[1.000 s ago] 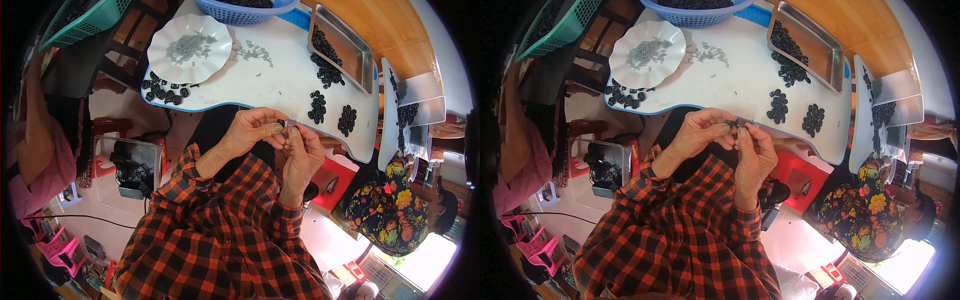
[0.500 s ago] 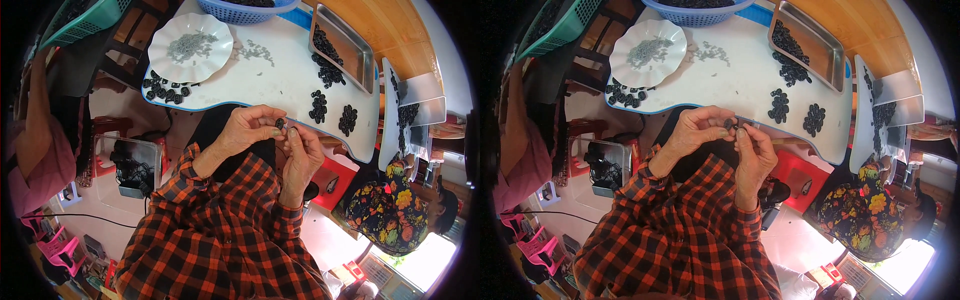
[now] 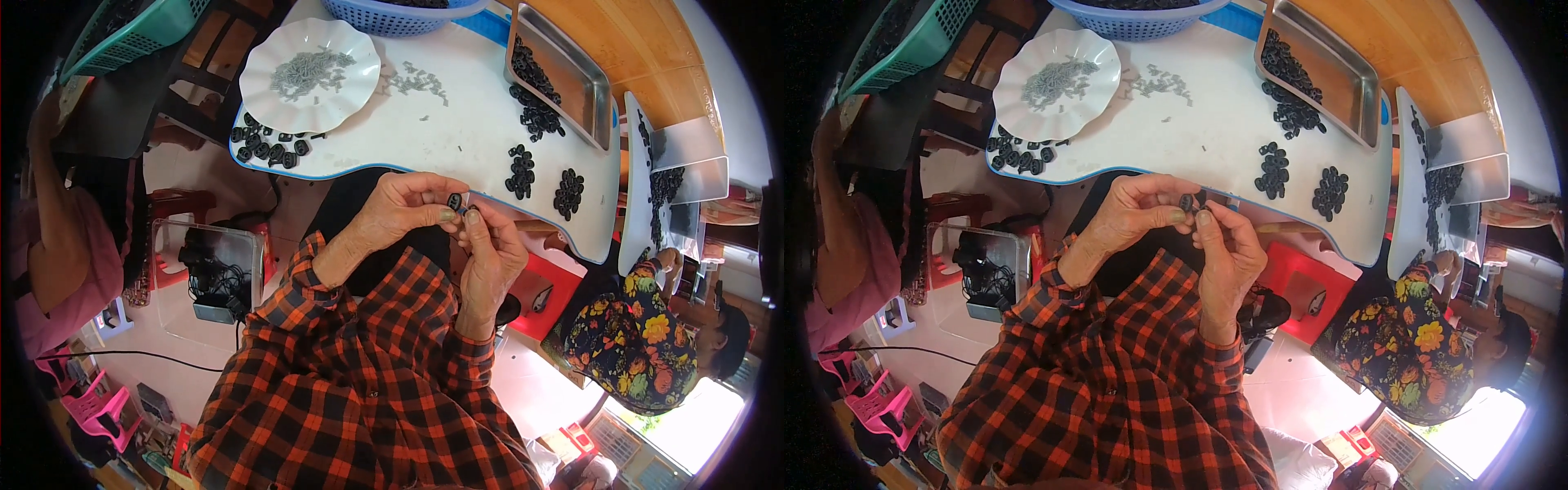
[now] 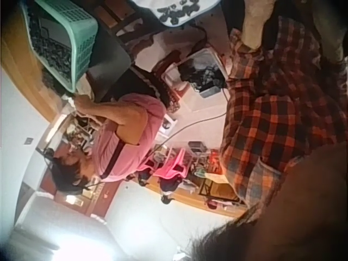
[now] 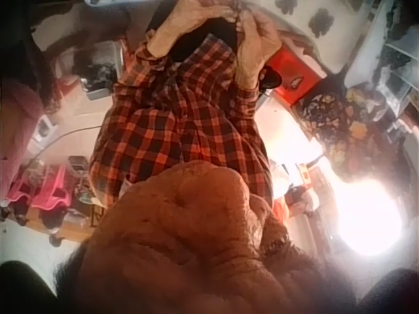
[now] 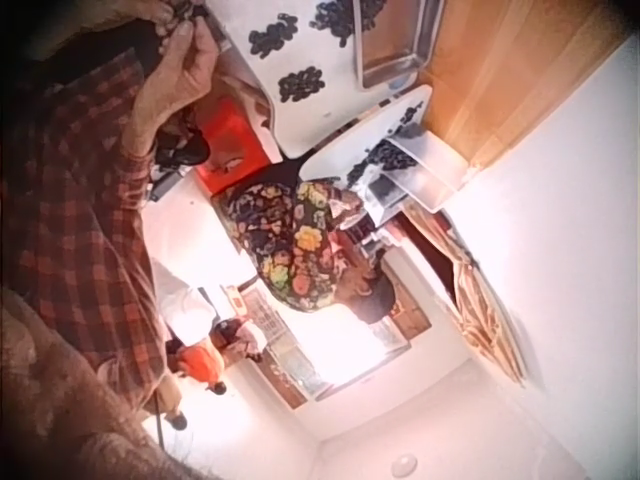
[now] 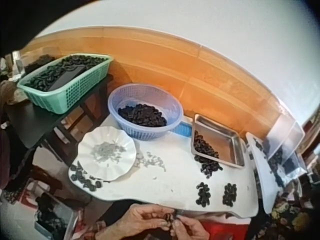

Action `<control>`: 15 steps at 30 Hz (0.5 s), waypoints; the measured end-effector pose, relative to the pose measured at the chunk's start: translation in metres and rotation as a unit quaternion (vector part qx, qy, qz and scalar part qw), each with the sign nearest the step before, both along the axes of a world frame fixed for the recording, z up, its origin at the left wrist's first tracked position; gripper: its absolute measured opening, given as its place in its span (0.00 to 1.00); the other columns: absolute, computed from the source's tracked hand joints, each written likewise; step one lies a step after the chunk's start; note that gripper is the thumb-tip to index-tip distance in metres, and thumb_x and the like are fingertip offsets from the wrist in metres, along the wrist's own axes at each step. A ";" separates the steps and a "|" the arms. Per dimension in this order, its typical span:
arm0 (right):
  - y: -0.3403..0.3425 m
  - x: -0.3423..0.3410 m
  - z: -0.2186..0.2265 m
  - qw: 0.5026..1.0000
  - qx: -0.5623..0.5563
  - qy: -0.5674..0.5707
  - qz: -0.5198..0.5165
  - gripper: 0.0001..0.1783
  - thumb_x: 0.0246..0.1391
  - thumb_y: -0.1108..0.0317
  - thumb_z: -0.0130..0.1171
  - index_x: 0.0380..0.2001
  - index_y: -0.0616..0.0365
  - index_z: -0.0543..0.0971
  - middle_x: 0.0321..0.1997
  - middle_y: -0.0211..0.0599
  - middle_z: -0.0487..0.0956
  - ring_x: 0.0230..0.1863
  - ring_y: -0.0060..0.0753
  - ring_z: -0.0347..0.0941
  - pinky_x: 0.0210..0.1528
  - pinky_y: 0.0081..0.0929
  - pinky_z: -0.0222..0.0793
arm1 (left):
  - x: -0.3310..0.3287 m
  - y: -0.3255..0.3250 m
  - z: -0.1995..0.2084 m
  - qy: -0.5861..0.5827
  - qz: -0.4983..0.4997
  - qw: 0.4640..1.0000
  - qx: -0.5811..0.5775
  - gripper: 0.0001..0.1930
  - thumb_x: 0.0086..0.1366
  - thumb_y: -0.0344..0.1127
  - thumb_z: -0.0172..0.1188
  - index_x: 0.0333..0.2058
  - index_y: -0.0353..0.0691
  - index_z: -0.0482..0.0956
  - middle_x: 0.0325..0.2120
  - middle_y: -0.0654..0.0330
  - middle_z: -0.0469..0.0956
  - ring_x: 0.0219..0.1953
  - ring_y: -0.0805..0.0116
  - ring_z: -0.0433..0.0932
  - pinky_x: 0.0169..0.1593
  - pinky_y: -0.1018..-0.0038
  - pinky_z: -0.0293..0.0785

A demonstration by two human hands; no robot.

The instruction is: The person assembles plastic cord lock toggles by taking parts from the table and containers, pressing the pieces together by hand, and placing the assembled toggles onto the tabletop.

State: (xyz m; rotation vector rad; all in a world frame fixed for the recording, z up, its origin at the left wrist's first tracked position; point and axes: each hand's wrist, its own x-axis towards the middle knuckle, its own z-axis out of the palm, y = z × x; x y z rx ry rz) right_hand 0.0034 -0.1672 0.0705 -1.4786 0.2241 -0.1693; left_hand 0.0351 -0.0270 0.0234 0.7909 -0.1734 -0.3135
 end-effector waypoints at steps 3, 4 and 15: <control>-0.001 0.000 0.000 0.999 -0.034 0.003 0.007 0.08 0.52 0.76 0.60 0.36 0.65 0.79 0.27 0.31 0.78 0.25 0.16 0.69 0.28 0.11 0.65 | 0.001 0.001 0.001 -0.009 0.004 1.000 0.001 0.16 0.58 0.21 0.58 0.47 0.27 0.74 0.35 0.55 0.79 0.33 0.71 0.79 0.39 0.78 0.77; -0.001 0.000 0.000 0.999 -0.034 0.007 0.004 0.08 0.52 0.75 0.60 0.36 0.64 0.79 0.27 0.30 0.78 0.25 0.15 0.69 0.28 0.11 0.65 | 0.001 0.001 0.000 -0.010 -0.006 1.000 -0.009 0.16 0.59 0.21 0.57 0.48 0.27 0.73 0.36 0.56 0.79 0.35 0.72 0.79 0.40 0.79 0.77; 0.000 0.001 0.000 0.997 -0.073 0.013 0.004 0.07 0.51 0.76 0.60 0.36 0.64 0.79 0.26 0.28 0.77 0.25 0.14 0.68 0.28 0.11 0.64 | 0.001 0.004 0.003 -0.027 -0.024 0.999 0.029 0.17 0.60 0.21 0.56 0.49 0.28 0.72 0.37 0.56 0.78 0.36 0.73 0.78 0.42 0.80 0.77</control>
